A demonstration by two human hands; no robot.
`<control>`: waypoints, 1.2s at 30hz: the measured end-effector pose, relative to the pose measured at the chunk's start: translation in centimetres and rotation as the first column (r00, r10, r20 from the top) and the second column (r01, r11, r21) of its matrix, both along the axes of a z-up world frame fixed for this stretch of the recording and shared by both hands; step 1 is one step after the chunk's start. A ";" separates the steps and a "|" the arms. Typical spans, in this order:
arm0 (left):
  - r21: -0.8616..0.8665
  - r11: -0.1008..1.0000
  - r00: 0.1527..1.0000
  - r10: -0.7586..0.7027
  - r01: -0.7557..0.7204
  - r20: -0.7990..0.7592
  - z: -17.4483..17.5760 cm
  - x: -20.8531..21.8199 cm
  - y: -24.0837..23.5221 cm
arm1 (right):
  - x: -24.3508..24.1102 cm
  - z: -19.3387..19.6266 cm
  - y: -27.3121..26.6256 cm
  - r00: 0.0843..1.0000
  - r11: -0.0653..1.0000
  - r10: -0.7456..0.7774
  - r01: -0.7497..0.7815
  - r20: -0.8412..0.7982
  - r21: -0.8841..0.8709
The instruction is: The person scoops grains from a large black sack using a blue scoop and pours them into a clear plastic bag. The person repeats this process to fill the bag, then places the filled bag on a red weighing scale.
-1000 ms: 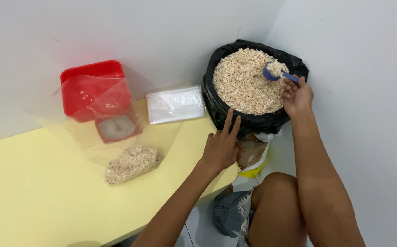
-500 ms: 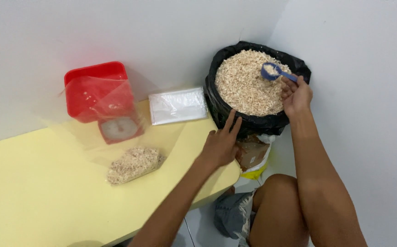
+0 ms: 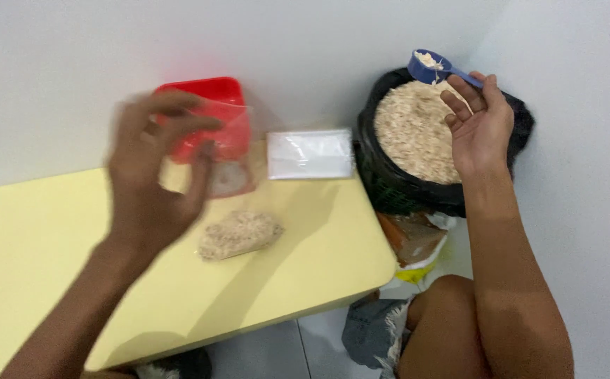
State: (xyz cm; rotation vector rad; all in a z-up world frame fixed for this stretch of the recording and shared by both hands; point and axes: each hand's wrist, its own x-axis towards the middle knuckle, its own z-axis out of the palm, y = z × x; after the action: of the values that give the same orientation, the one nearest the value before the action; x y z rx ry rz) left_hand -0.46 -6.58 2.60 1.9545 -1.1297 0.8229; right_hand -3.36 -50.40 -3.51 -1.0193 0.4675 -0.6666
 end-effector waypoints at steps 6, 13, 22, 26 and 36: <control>-0.227 0.962 0.949 0.079 -0.154 -0.307 -2.6 2.8 5.8 | 2.1 3.3 10.1 0.974 0.974 0.222 -0.219 0.037 -0.058; -0.241 0.970 0.828 -0.122 -0.016 -0.548 -5.1 3.9 7.2 | 4.0 5.0 20.1 0.916 0.914 0.402 -0.402 -0.014 -0.059; -0.252 0.967 0.793 -0.191 0.049 -0.578 -3.8 2.3 6.6 | 5.0 5.9 25.7 0.894 0.719 0.436 -0.418 -0.108 -0.556; -0.269 0.962 0.770 -0.208 0.048 -0.604 -3.9 2.1 6.4 | 4.7 6.1 26.5 0.893 0.600 0.435 -0.383 -0.115 -0.702; -0.240 0.969 0.844 -0.170 0.050 -0.509 -5.4 2.7 6.1 | 4.5 6.2 25.9 0.901 0.008 0.427 -0.083 -0.071 -0.997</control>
State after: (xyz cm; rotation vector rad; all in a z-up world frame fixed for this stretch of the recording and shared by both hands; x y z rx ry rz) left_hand 2.24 -0.45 -2.83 1.7545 -0.7717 0.2923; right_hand 1.13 -24.50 2.65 -2.2967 -0.6481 -0.7364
